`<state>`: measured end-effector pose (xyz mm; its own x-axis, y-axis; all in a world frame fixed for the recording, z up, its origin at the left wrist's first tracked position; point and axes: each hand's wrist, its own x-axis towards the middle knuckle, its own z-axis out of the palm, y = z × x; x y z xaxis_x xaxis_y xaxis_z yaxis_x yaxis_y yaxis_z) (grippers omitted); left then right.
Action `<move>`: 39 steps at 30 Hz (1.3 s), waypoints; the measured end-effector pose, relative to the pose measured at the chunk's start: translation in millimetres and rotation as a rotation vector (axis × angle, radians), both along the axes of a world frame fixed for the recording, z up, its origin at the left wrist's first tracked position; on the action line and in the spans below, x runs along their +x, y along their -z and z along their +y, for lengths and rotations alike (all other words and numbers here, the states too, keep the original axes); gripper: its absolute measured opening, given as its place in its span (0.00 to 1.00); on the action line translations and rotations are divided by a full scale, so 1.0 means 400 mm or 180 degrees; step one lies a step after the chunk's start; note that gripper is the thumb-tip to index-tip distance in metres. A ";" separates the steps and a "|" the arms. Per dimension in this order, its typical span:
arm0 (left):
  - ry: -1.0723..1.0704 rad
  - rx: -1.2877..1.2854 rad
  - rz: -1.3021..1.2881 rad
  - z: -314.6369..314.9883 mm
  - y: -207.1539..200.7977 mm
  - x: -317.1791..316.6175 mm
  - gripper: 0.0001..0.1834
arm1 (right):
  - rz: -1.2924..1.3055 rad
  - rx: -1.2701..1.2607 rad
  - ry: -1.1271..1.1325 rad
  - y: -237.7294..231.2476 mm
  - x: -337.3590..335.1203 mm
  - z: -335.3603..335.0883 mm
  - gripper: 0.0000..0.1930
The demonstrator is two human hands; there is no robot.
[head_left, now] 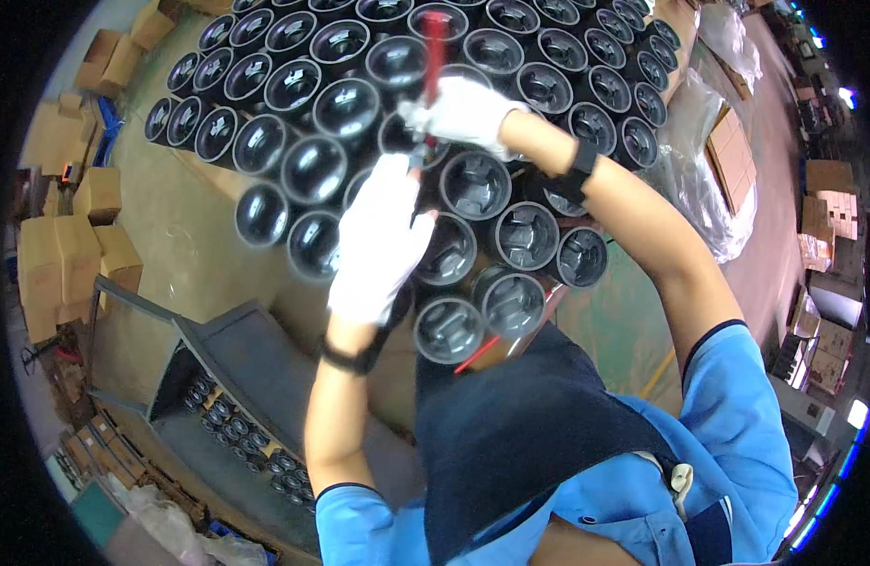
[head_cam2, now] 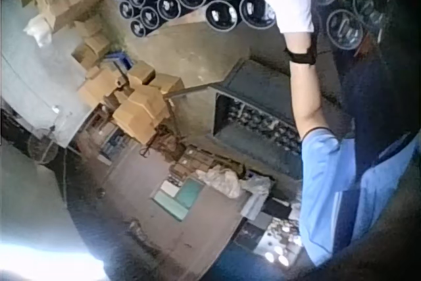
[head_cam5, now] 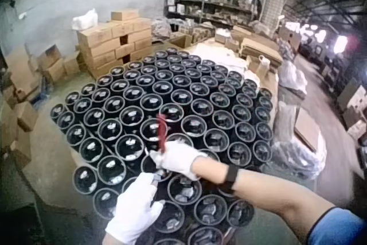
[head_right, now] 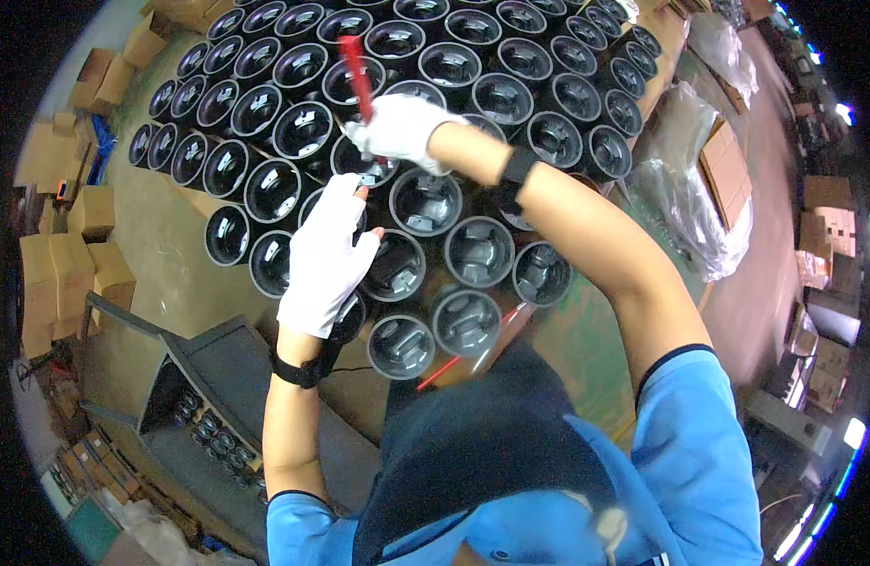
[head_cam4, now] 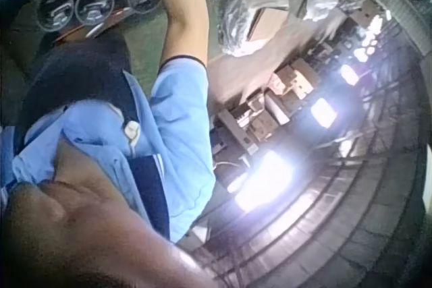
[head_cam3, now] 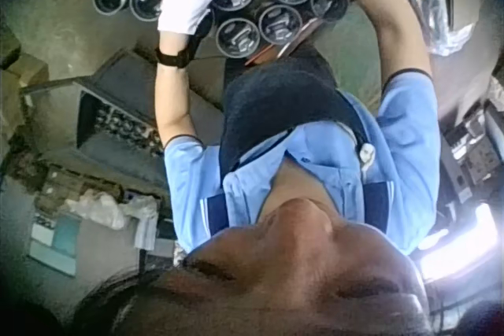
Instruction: Applying a liquid coating to the interior of metal cylindrical parts using a brush.
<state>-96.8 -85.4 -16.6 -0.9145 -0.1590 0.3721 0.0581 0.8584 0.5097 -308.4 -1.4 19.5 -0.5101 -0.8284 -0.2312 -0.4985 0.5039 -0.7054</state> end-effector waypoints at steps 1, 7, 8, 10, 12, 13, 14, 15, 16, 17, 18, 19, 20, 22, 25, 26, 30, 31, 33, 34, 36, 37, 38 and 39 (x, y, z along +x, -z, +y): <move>-0.0037 -0.0011 -0.0016 -0.001 0.003 0.005 0.31 | 0.0381 0.0186 -0.0119 -0.007 0.016 -0.032 0.22; 0.0045 0.0035 -0.0117 -0.021 0.010 0.032 0.32 | 0.1963 -0.0034 -0.0568 -0.028 0.094 -0.005 0.21; 0.0088 0.0034 -0.0094 -0.020 0.003 0.025 0.32 | 0.1918 -0.0319 -0.0570 0.011 0.080 0.012 0.24; 0.0100 0.0043 -0.0120 -0.013 -0.008 0.030 0.32 | 0.1282 -0.0395 0.0078 0.015 0.069 0.012 0.27; 0.0069 0.0125 -0.0132 -0.021 -0.003 0.039 0.34 | -0.0762 -0.1113 0.1096 0.017 0.063 -0.015 0.28; 0.0121 0.0137 -0.0088 -0.018 -0.007 0.031 0.34 | -0.0726 -0.1095 0.1092 0.039 0.035 -0.005 0.29; 0.0199 0.0140 -0.0049 -0.017 -0.012 0.023 0.34 | -0.0715 -0.1172 0.0931 0.075 0.035 -0.003 0.29; 0.0214 0.0130 -0.0095 -0.013 -0.017 0.015 0.34 | -0.0701 -0.1248 0.0773 0.115 0.042 -0.008 0.29; 0.0170 0.0116 -0.0164 -0.016 -0.018 0.021 0.35 | -0.0721 -0.1318 0.0561 0.121 0.060 -0.029 0.29; 0.0128 0.0103 -0.0230 -0.018 -0.019 0.025 0.35 | -0.0293 -0.1347 0.0348 0.117 0.060 -0.035 0.27; 0.0170 0.0147 -0.0235 -0.020 -0.019 0.027 0.35 | 0.0122 -0.1590 0.0280 0.111 0.061 -0.032 0.26; 0.0163 0.0193 -0.0250 -0.025 -0.019 0.040 0.35 | 0.0513 -0.1832 0.0170 0.085 0.081 -0.038 0.25; 0.0173 0.0231 -0.0247 -0.027 -0.019 0.040 0.35 | 0.0926 -0.2082 0.0073 0.070 0.089 -0.035 0.25; 0.0211 0.0206 -0.0198 -0.030 -0.005 0.038 0.35 | 0.0926 -0.1173 -0.0001 0.043 0.086 -0.025 0.24; 0.0270 0.0008 -0.0147 -0.041 -0.004 0.044 0.33 | 0.0203 -0.0618 0.0051 0.067 0.043 -0.044 0.25; 0.0366 -0.0014 -0.0139 -0.051 -0.016 0.050 0.32 | 0.0213 -0.1481 -0.0126 0.048 0.033 -0.059 0.24; 0.0084 -0.0175 0.0039 -0.113 -0.030 0.047 0.32 | -0.0099 -0.0388 0.0138 -0.128 -0.034 -0.073 0.22; -0.0049 -0.0271 0.0083 -0.138 -0.029 0.040 0.32 | -0.0278 -0.0586 0.0065 -0.154 -0.025 -0.100 0.22; -0.0201 -0.0284 0.0103 -0.169 -0.007 0.015 0.31 | -0.0628 -0.1090 -0.0081 -0.152 -0.030 -0.147 0.20; -0.0264 -0.0194 0.0007 -0.179 0.000 0.016 0.31 | -0.0425 -0.0888 0.0077 -0.134 -0.014 -0.188 0.19; -0.0220 -0.0339 0.0002 -0.172 0.000 -0.009 0.31 | -0.0181 -0.0451 -0.0214 -0.017 -0.062 -0.232 0.18; -0.0243 -0.0410 -0.0024 -0.172 0.002 -0.012 0.31 | -0.0130 -0.0269 -0.0177 0.000 -0.052 -0.267 0.19; -0.0231 -0.0410 -0.0066 -0.170 0.001 -0.016 0.31 | -0.0074 -0.0088 -0.0136 0.010 -0.051 -0.283 0.20; -0.0213 -0.0410 -0.0101 -0.167 -0.004 -0.023 0.31 | -0.0383 -0.0178 -0.0068 0.008 -0.067 -0.271 0.21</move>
